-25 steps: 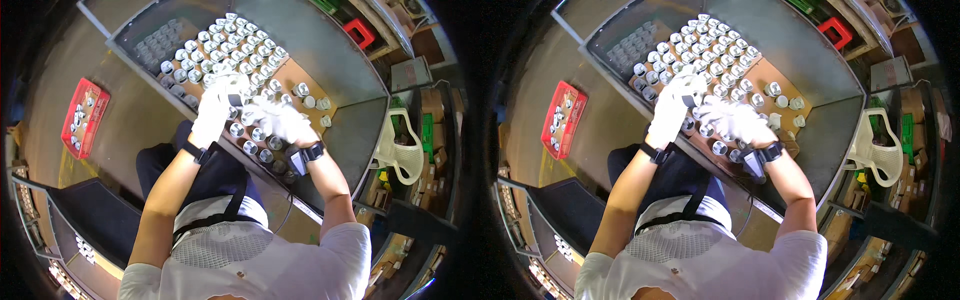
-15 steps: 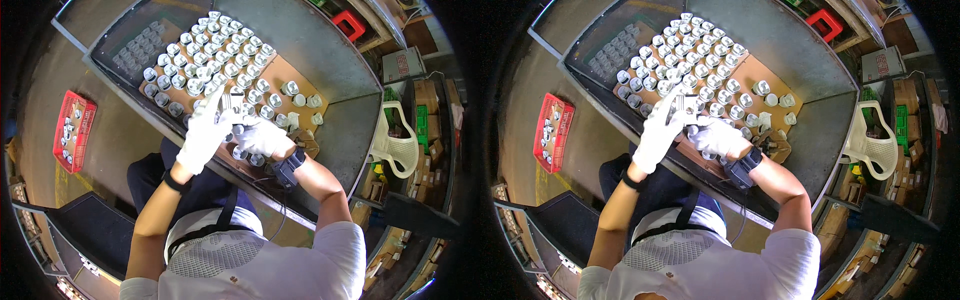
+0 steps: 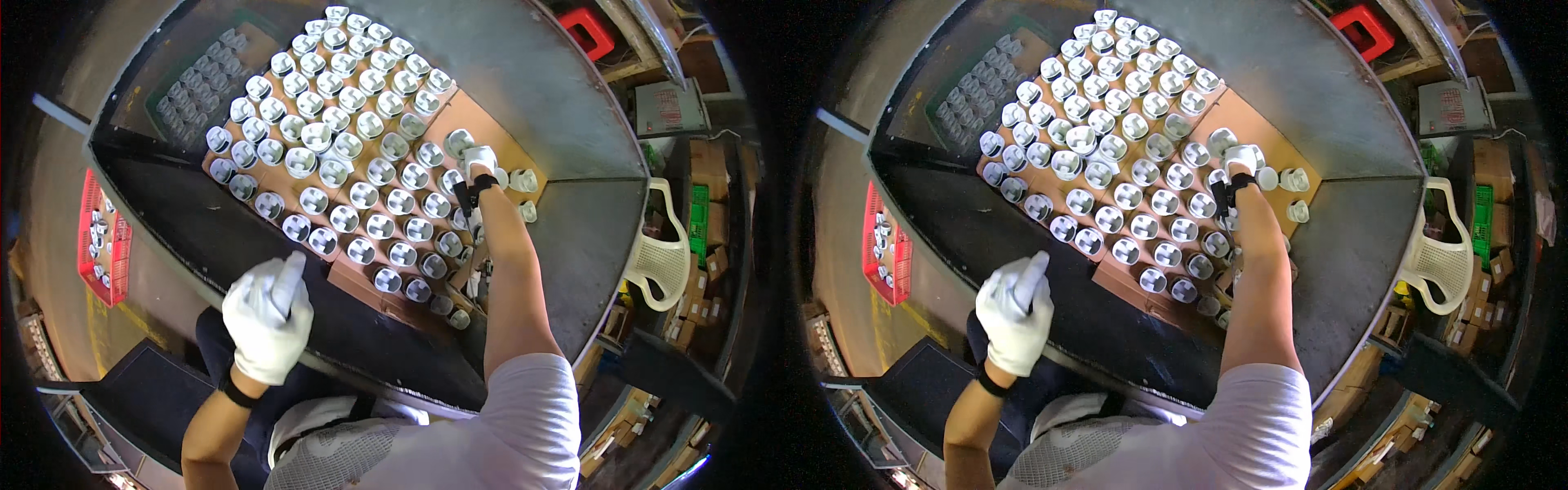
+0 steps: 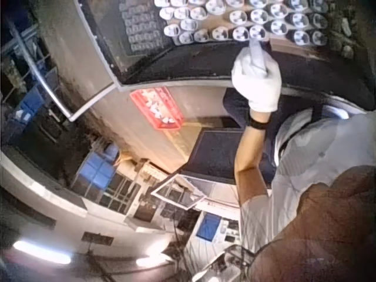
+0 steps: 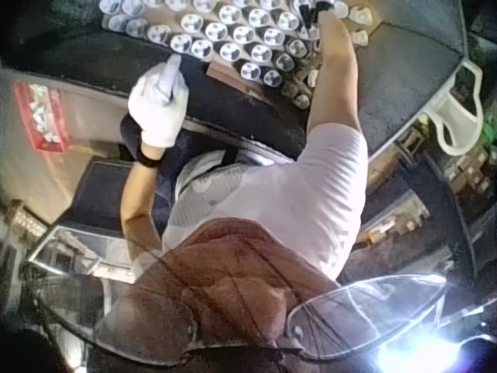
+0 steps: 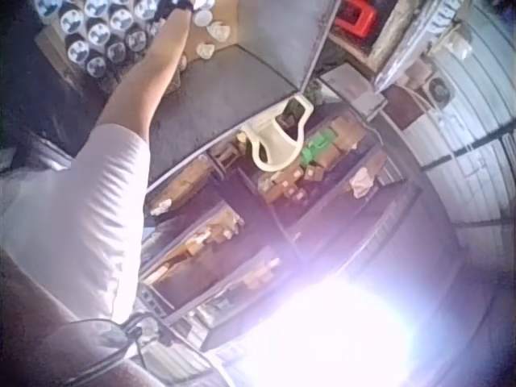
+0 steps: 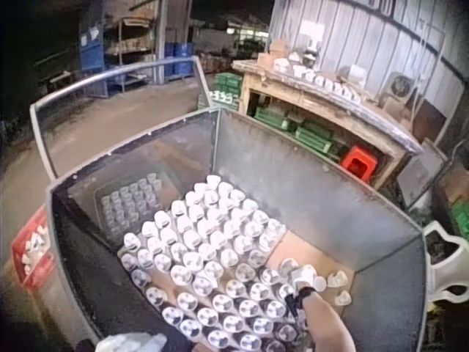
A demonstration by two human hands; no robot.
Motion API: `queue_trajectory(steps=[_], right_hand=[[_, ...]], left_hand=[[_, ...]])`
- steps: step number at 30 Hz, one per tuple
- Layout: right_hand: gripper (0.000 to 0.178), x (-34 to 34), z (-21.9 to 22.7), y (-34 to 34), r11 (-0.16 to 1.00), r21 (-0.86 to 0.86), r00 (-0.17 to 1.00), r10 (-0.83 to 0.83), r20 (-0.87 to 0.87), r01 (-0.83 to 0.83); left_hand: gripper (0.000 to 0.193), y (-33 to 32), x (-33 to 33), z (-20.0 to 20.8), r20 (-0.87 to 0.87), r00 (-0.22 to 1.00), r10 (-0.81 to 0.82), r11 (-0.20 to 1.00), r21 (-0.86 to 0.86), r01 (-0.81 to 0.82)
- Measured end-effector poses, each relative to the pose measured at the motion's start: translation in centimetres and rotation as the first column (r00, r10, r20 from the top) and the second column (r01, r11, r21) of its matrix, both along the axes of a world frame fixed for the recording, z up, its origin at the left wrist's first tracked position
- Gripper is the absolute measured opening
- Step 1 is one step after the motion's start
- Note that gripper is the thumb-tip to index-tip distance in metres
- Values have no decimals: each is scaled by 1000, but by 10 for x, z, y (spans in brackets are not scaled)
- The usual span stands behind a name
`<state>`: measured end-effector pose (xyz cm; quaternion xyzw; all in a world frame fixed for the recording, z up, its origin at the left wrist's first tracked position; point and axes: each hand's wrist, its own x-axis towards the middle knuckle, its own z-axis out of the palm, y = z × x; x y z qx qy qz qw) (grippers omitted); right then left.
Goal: Inspecting cylindrical metal parts by hand and placing them back into a cardboard grid within a bin.
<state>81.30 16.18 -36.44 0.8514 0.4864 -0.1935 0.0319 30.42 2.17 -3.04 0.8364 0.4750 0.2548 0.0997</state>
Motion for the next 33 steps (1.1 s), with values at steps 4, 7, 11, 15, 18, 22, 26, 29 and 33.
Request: queue_trajectory(steps=[4,7,11,15,18,22,26,29,33], right_hand=[[34,-49,43,39,971,-132,972,-182,145,201],[32,-5,-19,41,967,-142,970,-193,145,213],[28,2,-63,54,965,-35,964,-258,60,260],[35,5,-76,53,980,-197,988,39,150,-9],[41,-16,-72,50,987,-153,975,87,206,-56],[37,-14,-77,38,989,19,984,-151,94,150],[45,-69,-41,20,897,391,976,-216,-26,208],[32,-136,-15,-13,907,406,989,141,-53,-107],[23,-246,17,-77,751,321,730,650,-212,-576]], left_hand=[[44,-2,5,-3,-50,998,33,997,-75,-36],[47,8,4,0,-73,997,-34,990,-136,24],[49,6,7,0,-137,990,-19,984,-178,-6],[51,11,5,-4,-192,980,-49,984,-177,14],[50,11,10,1,-193,981,-23,971,-236,-24],[50,11,5,-5,-195,979,-50,974,-227,4],[52,4,5,-9,-164,986,-16,982,-189,-16],[47,8,4,-11,-159,987,-30,995,-103,14],[50,3,1,-14,-115,993,-2,999,-51,-4]])
